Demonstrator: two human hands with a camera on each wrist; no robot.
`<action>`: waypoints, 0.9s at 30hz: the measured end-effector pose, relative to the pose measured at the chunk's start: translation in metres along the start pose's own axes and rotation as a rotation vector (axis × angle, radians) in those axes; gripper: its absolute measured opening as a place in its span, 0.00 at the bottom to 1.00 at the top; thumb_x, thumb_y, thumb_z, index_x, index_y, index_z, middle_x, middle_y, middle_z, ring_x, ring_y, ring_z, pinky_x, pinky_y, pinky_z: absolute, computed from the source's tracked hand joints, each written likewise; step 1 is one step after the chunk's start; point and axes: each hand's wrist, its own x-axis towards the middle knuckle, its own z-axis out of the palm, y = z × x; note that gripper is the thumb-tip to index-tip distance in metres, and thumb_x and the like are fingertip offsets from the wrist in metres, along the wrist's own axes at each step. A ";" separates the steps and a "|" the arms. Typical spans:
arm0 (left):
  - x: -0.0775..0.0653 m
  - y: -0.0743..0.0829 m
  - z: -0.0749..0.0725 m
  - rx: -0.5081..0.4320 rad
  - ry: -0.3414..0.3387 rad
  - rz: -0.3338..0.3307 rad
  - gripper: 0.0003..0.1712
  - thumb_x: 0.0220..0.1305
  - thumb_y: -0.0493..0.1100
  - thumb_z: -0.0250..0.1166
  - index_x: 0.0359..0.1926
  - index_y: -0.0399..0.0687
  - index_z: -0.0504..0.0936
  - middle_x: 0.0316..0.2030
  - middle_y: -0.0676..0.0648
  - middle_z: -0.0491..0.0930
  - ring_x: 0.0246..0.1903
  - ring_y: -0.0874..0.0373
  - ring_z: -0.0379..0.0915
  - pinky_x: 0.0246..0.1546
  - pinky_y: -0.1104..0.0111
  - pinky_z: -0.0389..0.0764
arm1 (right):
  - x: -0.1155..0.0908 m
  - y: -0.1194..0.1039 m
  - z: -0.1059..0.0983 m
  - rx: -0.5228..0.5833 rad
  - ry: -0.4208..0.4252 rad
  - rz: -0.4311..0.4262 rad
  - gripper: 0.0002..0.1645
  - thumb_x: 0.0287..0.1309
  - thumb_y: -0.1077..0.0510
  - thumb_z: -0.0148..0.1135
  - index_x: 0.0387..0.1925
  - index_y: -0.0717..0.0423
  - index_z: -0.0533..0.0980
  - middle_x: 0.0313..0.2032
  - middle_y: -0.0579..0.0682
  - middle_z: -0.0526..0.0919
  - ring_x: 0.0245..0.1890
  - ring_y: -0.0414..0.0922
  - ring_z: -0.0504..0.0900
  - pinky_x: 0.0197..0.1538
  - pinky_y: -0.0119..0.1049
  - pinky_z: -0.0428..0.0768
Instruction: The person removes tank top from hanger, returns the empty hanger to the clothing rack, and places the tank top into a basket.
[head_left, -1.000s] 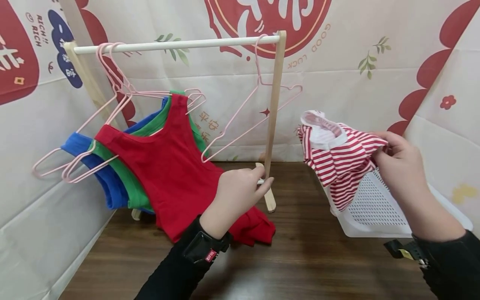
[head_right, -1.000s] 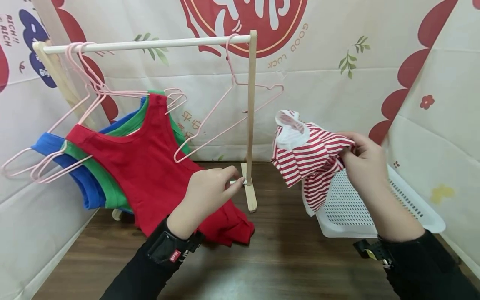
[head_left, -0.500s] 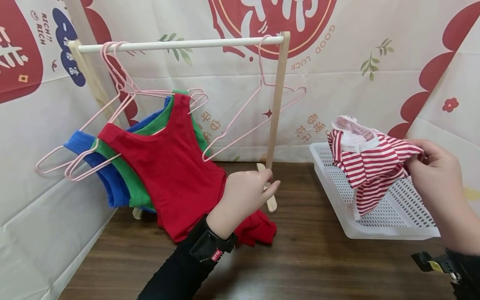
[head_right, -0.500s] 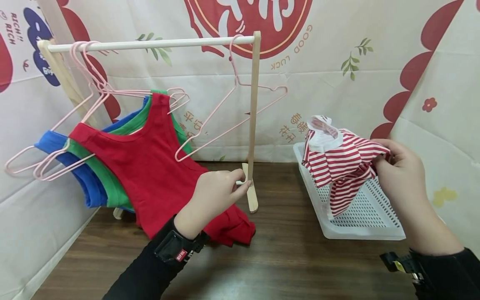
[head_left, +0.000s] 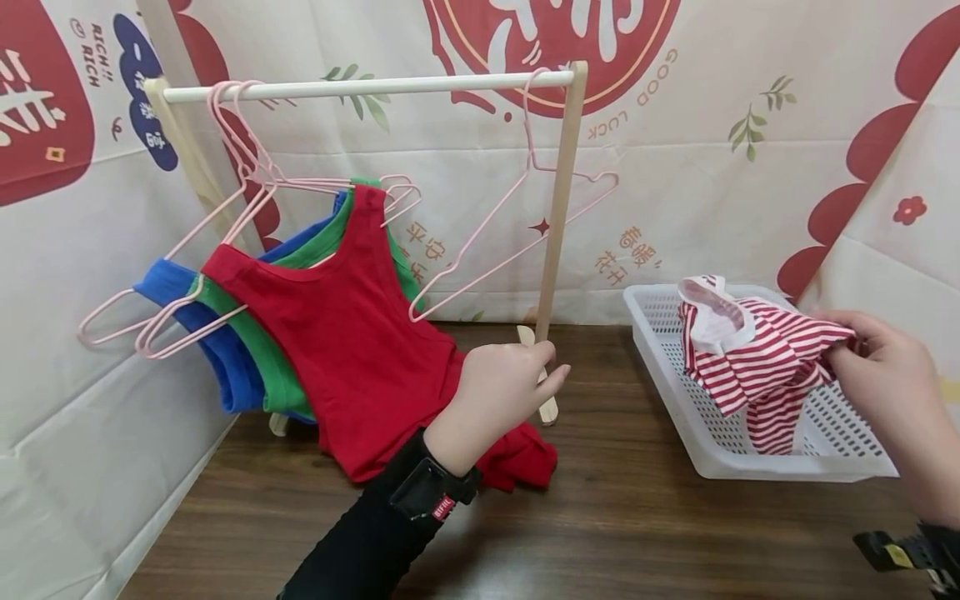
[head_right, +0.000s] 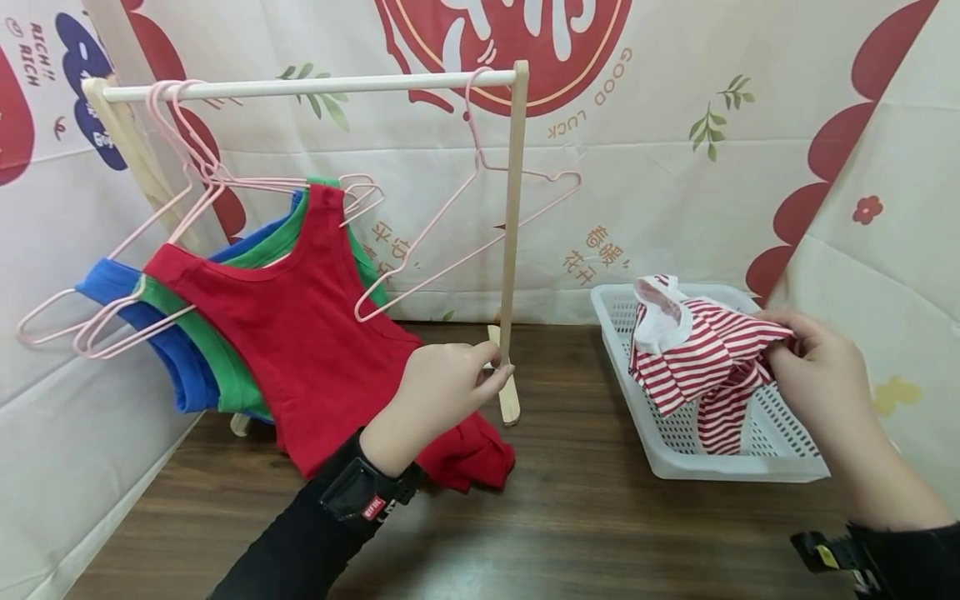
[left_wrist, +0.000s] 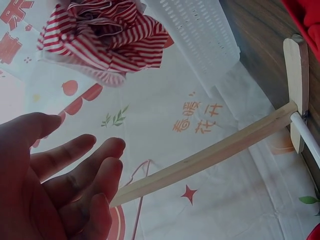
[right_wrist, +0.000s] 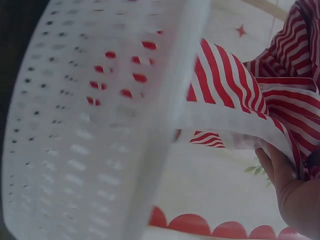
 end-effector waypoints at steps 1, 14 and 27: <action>0.000 0.001 0.001 0.008 0.000 0.002 0.13 0.61 0.57 0.53 0.31 0.56 0.75 0.08 0.57 0.60 0.07 0.65 0.52 0.07 0.73 0.53 | 0.000 0.003 0.000 -0.007 -0.011 -0.001 0.24 0.64 0.49 0.42 0.57 0.57 0.65 0.48 0.59 0.67 0.39 0.52 0.64 0.26 0.14 0.65; -0.002 0.000 -0.002 -0.003 0.005 0.017 0.13 0.61 0.57 0.53 0.30 0.55 0.73 0.08 0.57 0.59 0.07 0.66 0.51 0.08 0.74 0.53 | 0.003 0.038 0.003 -0.115 -0.083 -0.048 0.19 0.64 0.57 0.42 0.51 0.61 0.68 0.45 0.67 0.70 0.35 0.55 0.65 0.22 0.26 0.70; -0.002 0.001 0.001 0.013 0.000 0.017 0.13 0.61 0.57 0.53 0.32 0.56 0.75 0.08 0.57 0.60 0.07 0.66 0.52 0.07 0.74 0.52 | 0.010 0.058 0.005 -0.164 -0.158 -0.054 0.17 0.63 0.58 0.44 0.49 0.62 0.71 0.44 0.70 0.70 0.35 0.57 0.66 0.24 0.32 0.71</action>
